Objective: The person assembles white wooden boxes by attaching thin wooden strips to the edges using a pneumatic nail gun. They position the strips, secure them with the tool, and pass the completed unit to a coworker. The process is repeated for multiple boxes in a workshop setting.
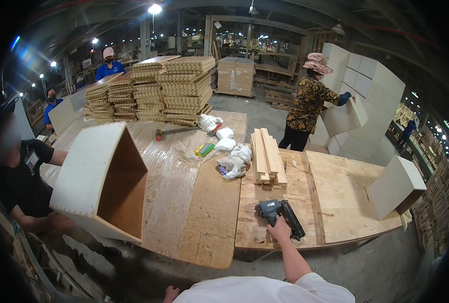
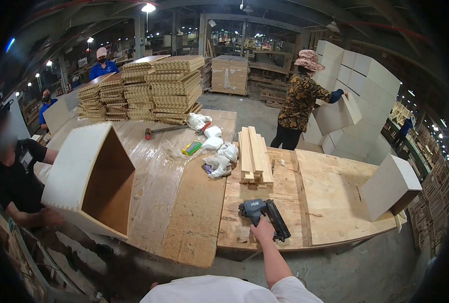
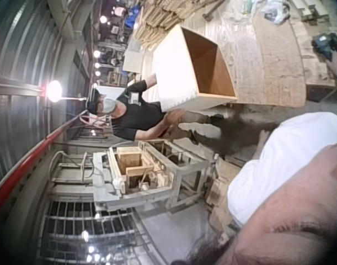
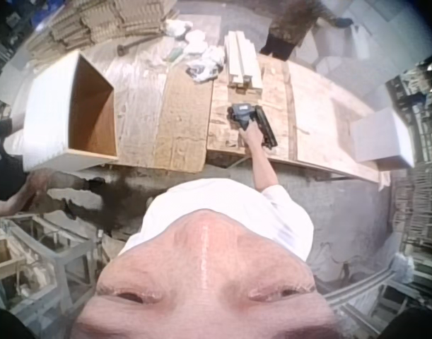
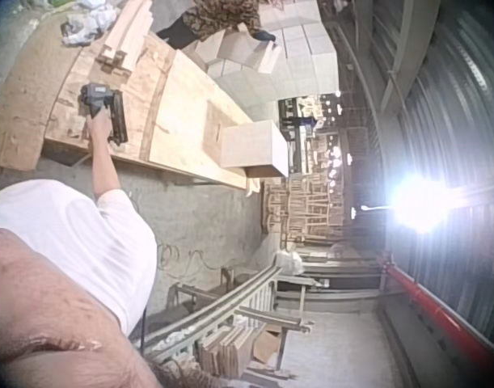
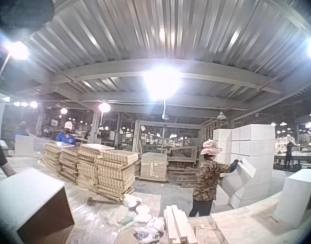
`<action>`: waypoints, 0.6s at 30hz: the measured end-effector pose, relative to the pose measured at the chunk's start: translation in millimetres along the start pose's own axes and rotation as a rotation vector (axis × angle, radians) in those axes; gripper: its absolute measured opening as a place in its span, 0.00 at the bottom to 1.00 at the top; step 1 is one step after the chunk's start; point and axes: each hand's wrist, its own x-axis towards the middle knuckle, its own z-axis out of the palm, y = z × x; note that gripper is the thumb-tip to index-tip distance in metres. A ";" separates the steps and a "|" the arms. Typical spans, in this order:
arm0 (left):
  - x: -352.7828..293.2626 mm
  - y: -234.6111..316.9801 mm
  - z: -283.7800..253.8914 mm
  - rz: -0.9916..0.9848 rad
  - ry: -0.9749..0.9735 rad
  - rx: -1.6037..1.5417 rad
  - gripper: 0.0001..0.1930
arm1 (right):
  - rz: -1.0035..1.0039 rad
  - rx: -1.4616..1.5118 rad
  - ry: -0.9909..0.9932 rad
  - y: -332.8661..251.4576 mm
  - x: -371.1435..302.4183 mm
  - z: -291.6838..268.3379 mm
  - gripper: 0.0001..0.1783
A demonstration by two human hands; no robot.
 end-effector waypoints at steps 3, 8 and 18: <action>17.5 -5.6 -24.4 -0.122 0.020 -0.711 0.10 | 0.016 -0.002 0.008 2.5 -0.4 0.4 0.30; 63.8 -6.7 -92.5 -0.220 0.574 -1.552 0.11 | 0.047 -0.003 0.006 -2.4 -0.5 -0.4 0.30; 137.2 -7.4 -288.6 0.111 0.982 -1.576 0.28 | 0.069 -0.029 0.053 -9.3 -3.8 -1.2 0.29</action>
